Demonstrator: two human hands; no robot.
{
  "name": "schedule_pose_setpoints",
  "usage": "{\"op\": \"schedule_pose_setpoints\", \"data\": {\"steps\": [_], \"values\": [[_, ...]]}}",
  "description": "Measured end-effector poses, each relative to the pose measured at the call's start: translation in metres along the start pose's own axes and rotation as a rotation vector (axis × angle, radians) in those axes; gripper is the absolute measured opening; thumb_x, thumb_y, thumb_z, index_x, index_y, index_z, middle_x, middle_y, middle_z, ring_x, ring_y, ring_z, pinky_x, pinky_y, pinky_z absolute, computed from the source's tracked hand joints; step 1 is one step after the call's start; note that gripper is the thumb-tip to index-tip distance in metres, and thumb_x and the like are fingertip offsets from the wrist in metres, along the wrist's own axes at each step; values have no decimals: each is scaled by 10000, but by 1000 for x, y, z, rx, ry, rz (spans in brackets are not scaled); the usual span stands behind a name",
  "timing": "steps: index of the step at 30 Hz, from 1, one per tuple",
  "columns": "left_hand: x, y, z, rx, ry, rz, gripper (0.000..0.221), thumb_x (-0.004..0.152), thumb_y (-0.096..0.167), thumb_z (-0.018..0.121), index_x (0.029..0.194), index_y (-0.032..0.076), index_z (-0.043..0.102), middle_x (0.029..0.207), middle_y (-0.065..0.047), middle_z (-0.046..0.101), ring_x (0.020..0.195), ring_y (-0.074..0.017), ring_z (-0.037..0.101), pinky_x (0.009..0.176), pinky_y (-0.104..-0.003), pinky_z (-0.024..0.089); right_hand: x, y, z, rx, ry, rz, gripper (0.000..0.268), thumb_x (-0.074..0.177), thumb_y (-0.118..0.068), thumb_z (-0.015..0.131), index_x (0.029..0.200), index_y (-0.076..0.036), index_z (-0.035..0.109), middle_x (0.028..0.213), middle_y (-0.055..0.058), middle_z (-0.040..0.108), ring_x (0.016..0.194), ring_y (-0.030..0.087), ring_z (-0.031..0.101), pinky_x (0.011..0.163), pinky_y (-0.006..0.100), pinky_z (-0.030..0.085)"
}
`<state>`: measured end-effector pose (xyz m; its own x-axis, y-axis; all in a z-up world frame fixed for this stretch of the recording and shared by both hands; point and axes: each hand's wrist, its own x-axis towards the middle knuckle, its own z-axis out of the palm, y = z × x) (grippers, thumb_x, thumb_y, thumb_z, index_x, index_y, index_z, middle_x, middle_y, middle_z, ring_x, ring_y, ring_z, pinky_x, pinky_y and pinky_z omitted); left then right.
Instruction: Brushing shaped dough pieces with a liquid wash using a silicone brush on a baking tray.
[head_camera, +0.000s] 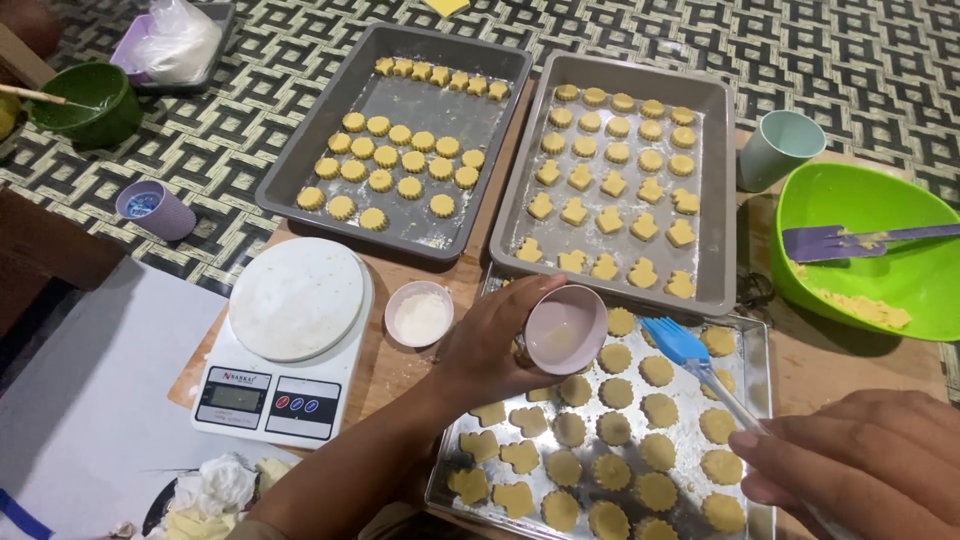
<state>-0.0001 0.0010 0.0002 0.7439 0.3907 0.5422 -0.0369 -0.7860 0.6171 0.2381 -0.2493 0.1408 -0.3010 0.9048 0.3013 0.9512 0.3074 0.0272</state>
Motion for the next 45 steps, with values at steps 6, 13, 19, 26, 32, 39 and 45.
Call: {"op": "schedule_pose_setpoints", "data": {"steps": [6, 13, 19, 26, 32, 39, 45], "values": [[-1, 2, -2, 6, -2, -25, 1102, 654, 279, 1004, 1537, 147, 358, 1531, -134, 554, 1391, -338, 574, 1057, -489, 539, -7, 2, 3, 5, 73, 26, 455, 698, -536, 810, 1110, -348, 767, 991, -73, 806, 791, 140, 777, 713, 362, 598], [-1, 4, -3, 4, -35, -25, 1088, 658, 278, 994, 1534, 131, 366, 1531, -131, 557, 1381, -331, 579, 1072, -492, 522, -9, 2, 9, -8, 39, 35, 506, 678, -598, 803, 1133, -385, 752, 990, -102, 806, 818, 135, 779, 766, 375, 606], [0, 4, -5, -33, -18, 16, 1035, 718, 286, 960, 1547, 154, 355, 1547, -127, 556, 1381, -338, 611, 1038, -462, 579, -83, 62, 76, 51, -43, 64, 760, 624, -649, 782, 1314, -368, 637, 1099, -43, 810, 772, 141, 835, 758, 323, 674], [-3, 2, -7, 6, -50, -8, 1039, 741, 343, 931, 1566, 178, 322, 1583, -102, 522, 1412, -321, 589, 1007, -476, 585, -125, 82, 109, -8, -128, 254, 781, 532, -700, 799, 1270, -474, 676, 1176, -66, 793, 941, 136, 817, 931, 328, 632], [-3, 1, -5, 3, -60, 4, 1091, 711, 331, 956, 1568, 169, 301, 1591, -125, 509, 1401, -354, 594, 1018, -491, 577, -128, 91, 115, -20, -142, 241, 833, 508, -723, 812, 1291, -484, 659, 1198, -75, 790, 914, 159, 831, 918, 357, 640], [-2, 3, -6, 10, -49, 0, 1047, 739, 356, 932, 1570, 170, 322, 1588, -104, 518, 1413, -334, 586, 1029, -483, 567, -125, 83, 116, -14, -49, 226, 735, 552, -643, 813, 1238, -414, 680, 1065, -75, 820, 884, 136, 819, 916, 369, 631], [-1, 5, -6, -10, -50, -15, 1034, 738, 347, 931, 1565, 172, 337, 1582, -105, 525, 1406, -325, 587, 1048, -483, 555, -89, 56, 78, 44, -72, 197, 752, 572, -676, 785, 1264, -396, 693, 1157, -72, 793, 930, 118, 802, 902, 325, 619]]}}
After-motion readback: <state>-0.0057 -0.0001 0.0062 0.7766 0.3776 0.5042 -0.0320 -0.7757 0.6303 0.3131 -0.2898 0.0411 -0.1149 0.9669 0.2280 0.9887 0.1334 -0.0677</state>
